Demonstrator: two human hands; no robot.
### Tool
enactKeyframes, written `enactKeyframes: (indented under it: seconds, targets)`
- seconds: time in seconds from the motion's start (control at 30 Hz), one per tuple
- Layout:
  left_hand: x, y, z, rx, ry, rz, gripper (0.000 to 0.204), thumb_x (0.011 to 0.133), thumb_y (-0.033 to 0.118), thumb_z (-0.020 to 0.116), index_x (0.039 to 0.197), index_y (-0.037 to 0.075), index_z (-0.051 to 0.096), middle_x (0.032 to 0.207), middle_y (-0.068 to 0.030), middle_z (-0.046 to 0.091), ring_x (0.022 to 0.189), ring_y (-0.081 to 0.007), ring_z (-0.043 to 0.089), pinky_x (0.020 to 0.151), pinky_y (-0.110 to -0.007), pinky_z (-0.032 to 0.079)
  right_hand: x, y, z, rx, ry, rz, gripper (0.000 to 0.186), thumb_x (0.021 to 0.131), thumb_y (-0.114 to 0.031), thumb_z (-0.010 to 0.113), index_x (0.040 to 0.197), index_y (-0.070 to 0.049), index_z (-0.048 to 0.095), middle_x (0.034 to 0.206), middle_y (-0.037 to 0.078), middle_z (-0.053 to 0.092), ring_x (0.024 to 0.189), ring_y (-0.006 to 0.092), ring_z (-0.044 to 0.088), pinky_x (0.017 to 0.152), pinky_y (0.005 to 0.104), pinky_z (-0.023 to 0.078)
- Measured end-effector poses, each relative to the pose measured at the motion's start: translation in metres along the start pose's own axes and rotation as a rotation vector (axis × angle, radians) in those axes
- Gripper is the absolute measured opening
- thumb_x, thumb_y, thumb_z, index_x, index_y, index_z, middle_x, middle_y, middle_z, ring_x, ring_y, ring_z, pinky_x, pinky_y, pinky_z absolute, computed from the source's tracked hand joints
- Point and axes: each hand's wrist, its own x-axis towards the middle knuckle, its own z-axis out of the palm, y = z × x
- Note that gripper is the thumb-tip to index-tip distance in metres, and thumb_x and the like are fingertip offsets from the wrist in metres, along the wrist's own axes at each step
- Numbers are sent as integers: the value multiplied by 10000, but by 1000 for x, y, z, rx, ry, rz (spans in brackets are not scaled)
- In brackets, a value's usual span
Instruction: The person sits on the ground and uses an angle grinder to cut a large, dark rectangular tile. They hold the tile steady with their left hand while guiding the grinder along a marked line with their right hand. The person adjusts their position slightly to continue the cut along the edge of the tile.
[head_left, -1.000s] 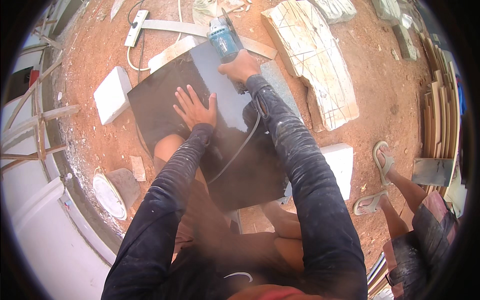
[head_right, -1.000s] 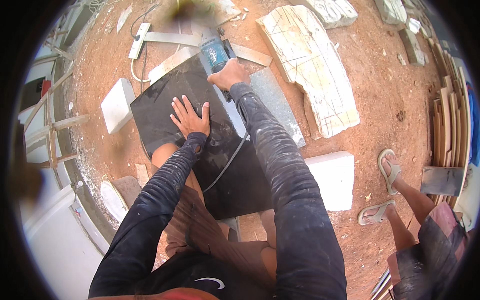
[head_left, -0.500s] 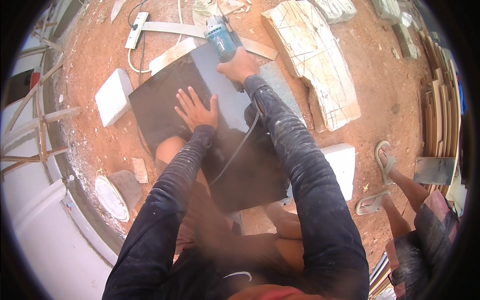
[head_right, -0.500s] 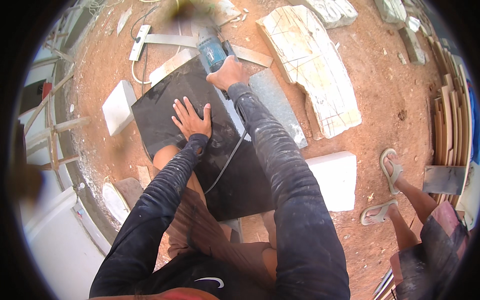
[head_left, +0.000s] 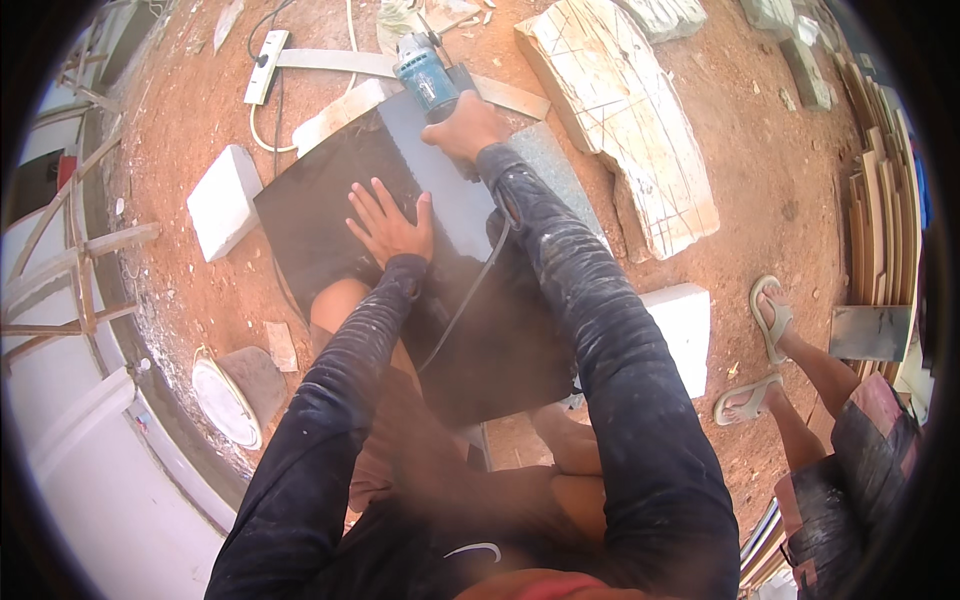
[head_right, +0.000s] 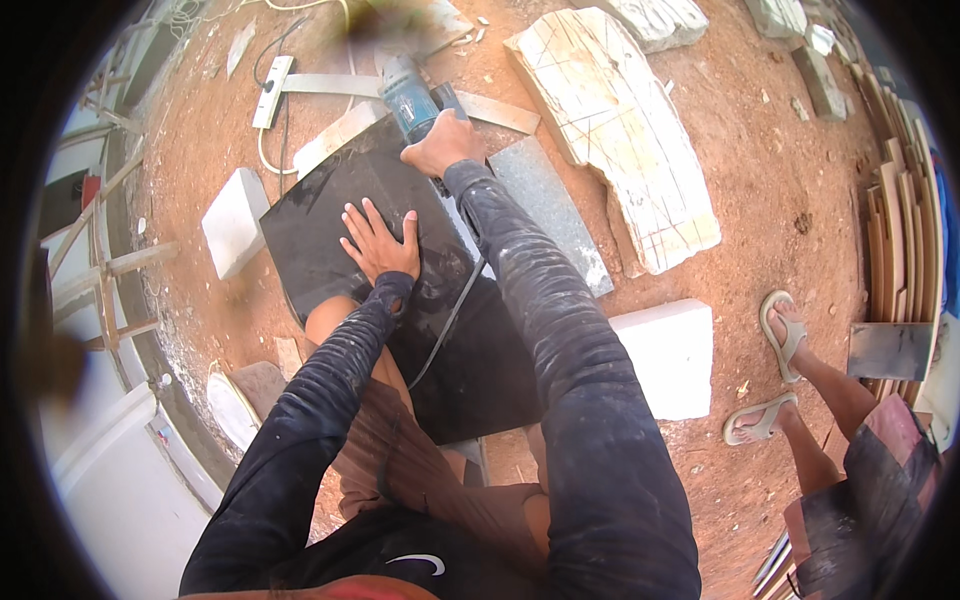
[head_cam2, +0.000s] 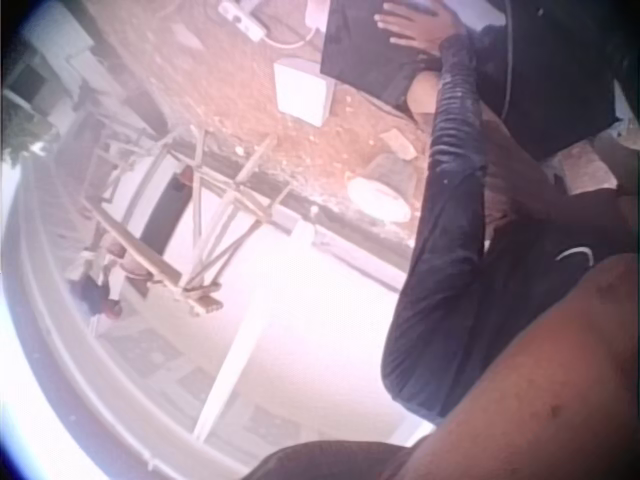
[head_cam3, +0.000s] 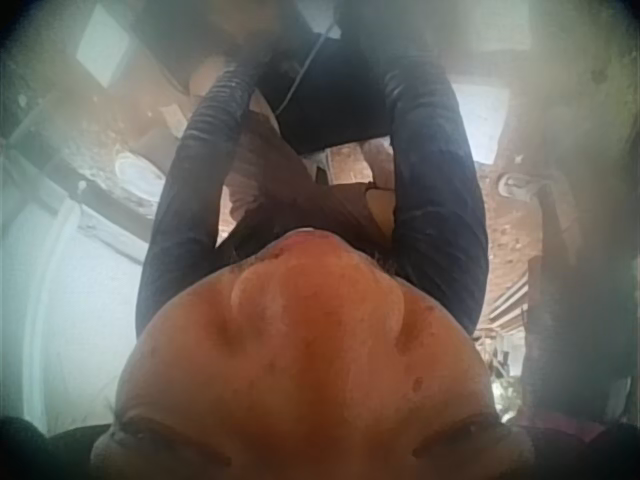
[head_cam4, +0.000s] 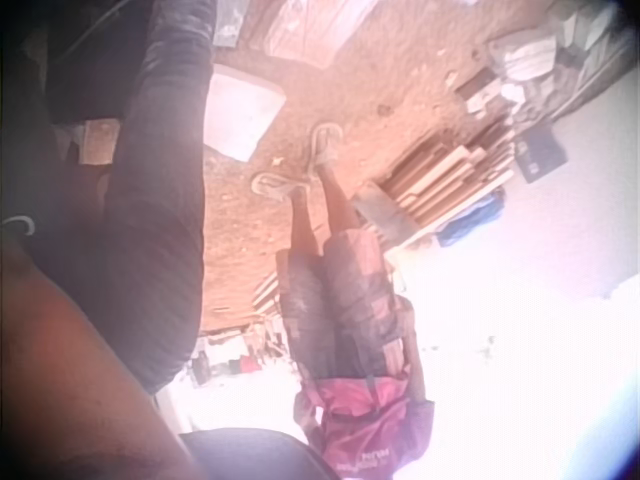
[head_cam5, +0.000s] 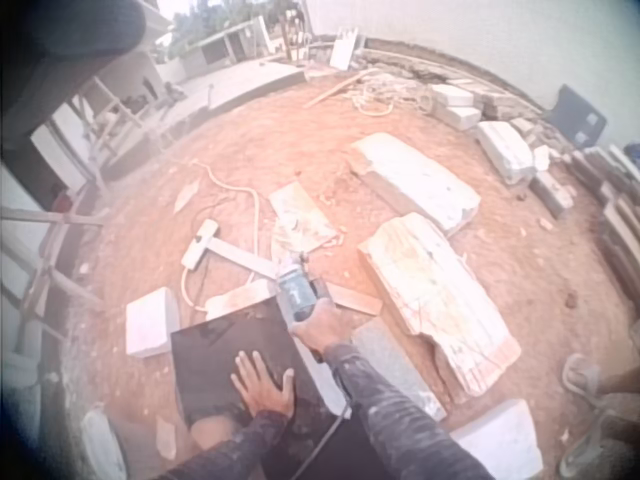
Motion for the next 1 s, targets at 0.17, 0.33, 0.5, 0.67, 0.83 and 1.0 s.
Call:
enactKeyframes:
  seconds: [0.17, 0.33, 0.5, 0.67, 0.83, 1.0]
  targets:
    - [1, 3, 1, 0, -20, -4, 928, 953, 654, 500, 1606, 33, 281, 1690, -235, 149, 1577, -356, 123, 1243, -591, 80, 2, -2, 4, -28, 5, 13, 775, 671, -391, 836, 1277, 21, 585, 1257, 247, 678, 1187, 372, 668, 1022, 428, 534]
    - [1, 2, -1, -2, -25, -8, 928, 949, 649, 505, 1606, 33, 281, 1689, -237, 154, 1576, -358, 125, 1243, -591, 77, 3, -2, 4, 0, -13, 33, 784, 666, -391, 843, 1284, 17, 583, 1270, 249, 671, 1200, 375, 660, 1033, 423, 528]
    - [1, 4, -2, -8, -22, -11, 928, 948, 648, 506, 1608, 36, 280, 1688, -237, 156, 1576, -358, 125, 1244, -590, 73, 4, 0, 4, -1, -9, 19, 782, 669, -383, 846, 1284, 20, 582, 1275, 250, 668, 1201, 378, 658, 1037, 421, 526]
    - [0, 3, -2, -8, -22, -10, 928, 946, 648, 507, 1608, 39, 280, 1690, -236, 151, 1577, -356, 123, 1245, -589, 73, 4, -1, 5, -3, -10, 27, 780, 671, -382, 847, 1278, 30, 584, 1270, 252, 669, 1198, 378, 659, 1035, 420, 526]
    - [1, 3, -3, -9, -22, -14, 928, 945, 644, 513, 1607, 37, 283, 1692, -234, 148, 1578, -354, 122, 1245, -589, 74, 4, 0, 4, 0, -29, 33, 785, 670, -393, 846, 1276, 35, 588, 1265, 253, 671, 1196, 375, 661, 1028, 415, 531]
    - [0, 5, -2, -13, -17, -9, 925, 946, 638, 516, 1607, 35, 283, 1691, -235, 151, 1578, -354, 123, 1245, -588, 76, 6, 4, 3, -9, -33, 33, 798, 670, -409, 842, 1283, 35, 590, 1266, 248, 674, 1189, 369, 666, 1028, 407, 531]
